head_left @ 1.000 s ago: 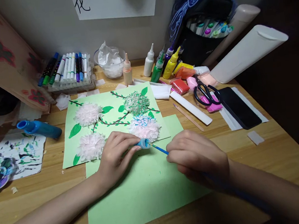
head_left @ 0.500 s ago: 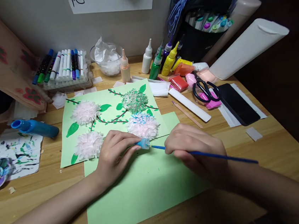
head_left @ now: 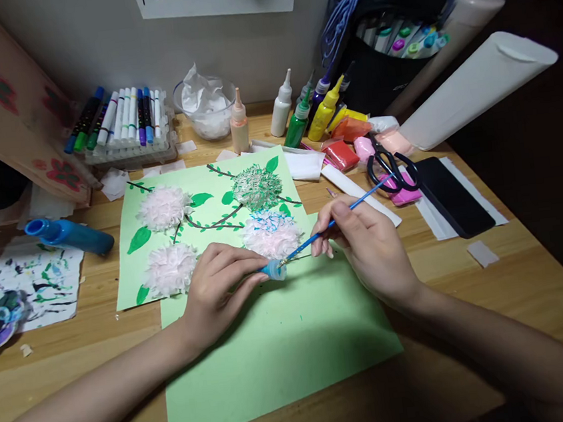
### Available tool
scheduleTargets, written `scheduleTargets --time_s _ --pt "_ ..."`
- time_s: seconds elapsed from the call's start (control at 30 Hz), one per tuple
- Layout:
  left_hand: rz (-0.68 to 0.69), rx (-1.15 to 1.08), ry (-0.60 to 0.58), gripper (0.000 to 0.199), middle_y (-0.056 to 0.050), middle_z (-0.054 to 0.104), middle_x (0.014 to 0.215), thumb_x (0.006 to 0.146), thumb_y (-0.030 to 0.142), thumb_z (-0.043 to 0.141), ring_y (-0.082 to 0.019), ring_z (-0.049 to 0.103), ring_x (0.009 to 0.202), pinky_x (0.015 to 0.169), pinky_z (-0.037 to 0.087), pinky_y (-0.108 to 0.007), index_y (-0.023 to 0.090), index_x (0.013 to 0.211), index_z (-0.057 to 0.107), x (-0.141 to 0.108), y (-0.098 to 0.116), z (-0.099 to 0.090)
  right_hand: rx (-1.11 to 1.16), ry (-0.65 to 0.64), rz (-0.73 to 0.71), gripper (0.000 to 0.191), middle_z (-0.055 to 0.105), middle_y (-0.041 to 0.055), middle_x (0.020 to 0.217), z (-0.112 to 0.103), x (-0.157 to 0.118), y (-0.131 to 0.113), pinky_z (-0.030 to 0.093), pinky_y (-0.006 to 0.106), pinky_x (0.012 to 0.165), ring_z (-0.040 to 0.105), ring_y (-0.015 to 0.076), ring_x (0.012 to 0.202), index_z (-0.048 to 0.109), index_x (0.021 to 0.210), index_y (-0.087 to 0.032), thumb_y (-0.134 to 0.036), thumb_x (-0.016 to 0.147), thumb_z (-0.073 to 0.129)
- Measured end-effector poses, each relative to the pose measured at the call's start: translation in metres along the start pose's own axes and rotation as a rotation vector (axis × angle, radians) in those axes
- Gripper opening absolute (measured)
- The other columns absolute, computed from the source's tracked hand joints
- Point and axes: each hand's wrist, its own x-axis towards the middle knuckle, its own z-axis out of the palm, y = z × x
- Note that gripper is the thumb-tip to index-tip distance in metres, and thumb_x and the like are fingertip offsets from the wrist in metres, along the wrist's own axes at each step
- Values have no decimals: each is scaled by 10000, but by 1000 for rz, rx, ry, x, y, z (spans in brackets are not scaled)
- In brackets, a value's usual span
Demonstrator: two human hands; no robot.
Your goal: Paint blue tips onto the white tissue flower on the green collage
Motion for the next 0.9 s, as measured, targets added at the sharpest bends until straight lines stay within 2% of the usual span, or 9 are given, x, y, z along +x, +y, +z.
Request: scheduleTargets --time_s 0.13,0.23,0.3,0.4,0.6,0.77,0.9 --pt "-5 7 10 142 -49 716 917 873 147 647 -168 587 831 728 446 -312 186 1008 663 0 1 0 -179 25 -268 249 639 -8 674 0 -10 -2 489 235 565 627 102 604 617 806 -209 -291 970 449" --pt "-7 10 8 130 -50 714 913 884 150 633 -167 580 828 732 443 -313 182 1007 662 0 1 0 -355 -52 -500 223 650 11 690 -2 -16 -6 490 281 619 611 126 635 626 814 -200 -260 957 466" --pt "-8 7 10 129 -52 713 914 885 152 632 -167 580 831 735 442 -313 179 1008 662 0 1 0 -422 -124 -575 207 651 23 689 -2 -18 -8 486 295 613 600 139 641 625 834 -188 -254 951 468" --pt "-5 6 8 130 -56 712 916 880 147 638 -167 581 837 737 441 -312 169 1005 664 0 1 0 -418 -171 -582 199 658 29 703 -3 -17 -7 491 293 614 603 141 655 623 859 -179 -247 954 461" --pt "-5 7 10 128 -49 717 910 880 160 640 -169 598 829 730 448 -313 185 1003 665 0 1 0 -365 -186 -508 181 666 22 742 -5 -14 -1 493 281 679 615 129 707 630 866 -186 -206 951 472" --pt "-3 8 14 108 -48 718 897 884 175 638 -167 610 821 729 449 -316 183 988 665 0 1 0 -288 -139 -391 218 647 14 744 -4 -13 -1 497 253 639 622 114 691 636 866 -196 -184 965 442" --pt "-5 13 18 108 -47 717 895 890 182 630 -168 608 822 726 450 -316 185 992 664 0 1 0 -311 -157 -437 199 663 18 757 -4 -13 -1 503 270 661 632 123 707 651 873 -197 -188 954 469"
